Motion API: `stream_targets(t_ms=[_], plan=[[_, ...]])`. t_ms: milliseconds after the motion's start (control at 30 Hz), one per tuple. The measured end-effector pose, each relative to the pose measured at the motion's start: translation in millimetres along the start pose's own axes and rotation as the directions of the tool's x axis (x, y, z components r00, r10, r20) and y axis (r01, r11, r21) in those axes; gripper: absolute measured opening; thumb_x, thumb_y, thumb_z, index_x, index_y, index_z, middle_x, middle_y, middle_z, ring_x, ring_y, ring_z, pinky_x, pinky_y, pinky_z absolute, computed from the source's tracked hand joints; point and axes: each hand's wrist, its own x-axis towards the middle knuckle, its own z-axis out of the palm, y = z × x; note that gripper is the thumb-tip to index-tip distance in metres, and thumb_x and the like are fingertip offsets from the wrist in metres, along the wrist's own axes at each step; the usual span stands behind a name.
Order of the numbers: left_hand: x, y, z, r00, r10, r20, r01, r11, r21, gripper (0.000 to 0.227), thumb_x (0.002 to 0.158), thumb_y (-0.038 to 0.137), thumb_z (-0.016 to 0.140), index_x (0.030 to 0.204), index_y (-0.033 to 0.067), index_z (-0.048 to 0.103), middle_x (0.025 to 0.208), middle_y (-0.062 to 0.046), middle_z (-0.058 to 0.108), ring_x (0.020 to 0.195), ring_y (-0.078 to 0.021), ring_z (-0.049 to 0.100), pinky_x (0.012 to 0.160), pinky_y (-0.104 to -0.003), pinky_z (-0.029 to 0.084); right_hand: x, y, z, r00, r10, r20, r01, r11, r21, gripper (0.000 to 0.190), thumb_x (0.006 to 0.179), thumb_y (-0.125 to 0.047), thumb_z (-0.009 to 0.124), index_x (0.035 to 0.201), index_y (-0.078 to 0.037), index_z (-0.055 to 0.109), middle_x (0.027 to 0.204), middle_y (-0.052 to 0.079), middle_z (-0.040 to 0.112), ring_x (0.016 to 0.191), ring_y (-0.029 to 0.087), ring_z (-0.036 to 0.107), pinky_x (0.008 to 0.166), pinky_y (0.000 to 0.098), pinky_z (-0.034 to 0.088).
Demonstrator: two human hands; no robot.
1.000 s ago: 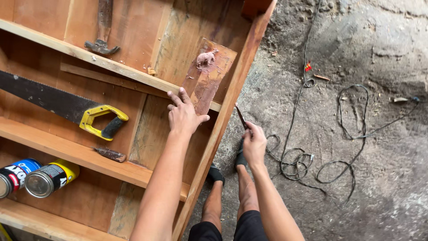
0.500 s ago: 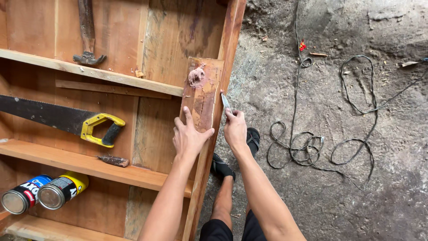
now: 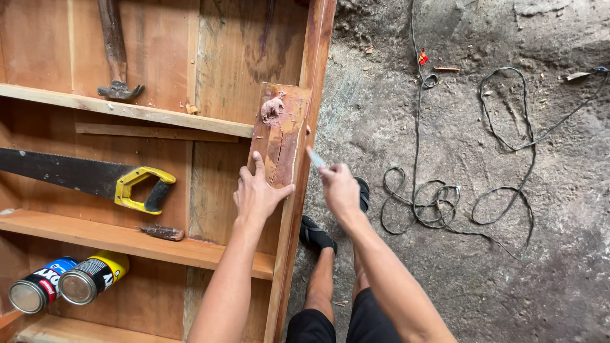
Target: The person applies a pink paste to joints and cracks of a wooden furniture frame using a small metal scraper.
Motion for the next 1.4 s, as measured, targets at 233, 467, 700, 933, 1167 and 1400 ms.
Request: stream_targets(t_ms=[233, 467, 700, 933, 1167, 1400], plan=[[6, -7, 3, 0.999, 0.046, -0.013, -0.045, 0.998, 0.031, 0.130, 0.065, 0.064, 0.087, 0.163, 0.0133, 0.019, 0.132, -0.027, 0.047, 0.116, -0.0460, 0.058, 0.088, -0.058, 0.053, 64, 2, -36, 0.971, -0.165, -0.175, 0.195, 0.966, 0.171, 0.031, 0.097, -0.019, 0.071, 0.127, -0.018, 0.077, 0.091, 0.019, 0.068, 0.082, 0.031, 0.067, 0.072, 0.0401, 0.054], [9, -8, 5, 0.999, 0.038, -0.008, -0.038, 0.999, 0.035, 0.130, 0.065, 0.064, 0.087, 0.163, 0.0129, 0.020, 0.133, -0.029, 0.046, 0.115, -0.0468, 0.058, 0.089, -0.058, 0.053, -3, -16, 18, 0.987, 0.111, 0.120, -0.123, 0.987, 0.098, 0.033, 0.100, -0.018, 0.058, 0.132, -0.017, 0.067, 0.092, 0.020, 0.064, 0.081, 0.037, 0.067, 0.065, 0.0479, 0.057], [7, -5, 3, 0.999, 0.036, -0.006, -0.036, 0.998, 0.050, 0.131, 0.064, 0.065, 0.087, 0.163, 0.0121, 0.019, 0.132, -0.029, 0.048, 0.114, -0.0461, 0.060, 0.089, -0.057, 0.053, -47, -6, 45, 0.989, -0.016, -0.147, 0.025, 0.998, 0.064, 0.041, 0.098, -0.012, 0.056, 0.139, -0.014, 0.059, 0.096, 0.018, 0.066, 0.081, 0.041, 0.068, 0.070, 0.0510, 0.054], [8, -10, 10, 0.999, 0.044, -0.028, -0.043, 0.998, 0.049, 0.132, 0.064, 0.065, 0.087, 0.163, 0.0112, 0.019, 0.133, -0.029, 0.049, 0.114, -0.0457, 0.060, 0.090, -0.055, 0.054, -58, -18, 87, 0.964, -0.091, -0.248, 0.082, 0.996, -0.046, 0.059, 0.092, -0.005, 0.057, 0.149, -0.016, 0.049, 0.102, 0.019, 0.061, 0.086, 0.036, 0.067, 0.068, 0.0468, 0.057], [9, -10, 9, 0.999, 0.028, -0.029, -0.028, 0.999, 0.020, 0.132, 0.064, 0.065, 0.087, 0.163, 0.0139, 0.018, 0.134, -0.028, 0.047, 0.116, -0.0456, 0.059, 0.089, -0.055, 0.054, -65, 20, 48, 0.983, -0.091, -0.162, 0.066, 0.986, -0.152, 0.045, 0.100, -0.006, 0.055, 0.143, -0.018, 0.058, 0.106, 0.015, 0.063, 0.089, 0.035, 0.068, 0.071, 0.0474, 0.057], [10, -15, 19, 0.999, 0.029, -0.019, -0.028, 0.999, 0.030, 0.131, 0.065, 0.065, 0.088, 0.163, 0.0132, 0.018, 0.134, -0.030, 0.047, 0.116, -0.0476, 0.059, 0.090, -0.054, 0.054, -57, 58, 36, 0.703, -0.710, 0.041, 0.705, 0.703, 0.096, 0.025, 0.081, -0.007, 0.067, 0.106, -0.014, 0.067, 0.136, 0.010, 0.059, 0.104, 0.032, 0.071, 0.084, 0.0394, 0.060]])
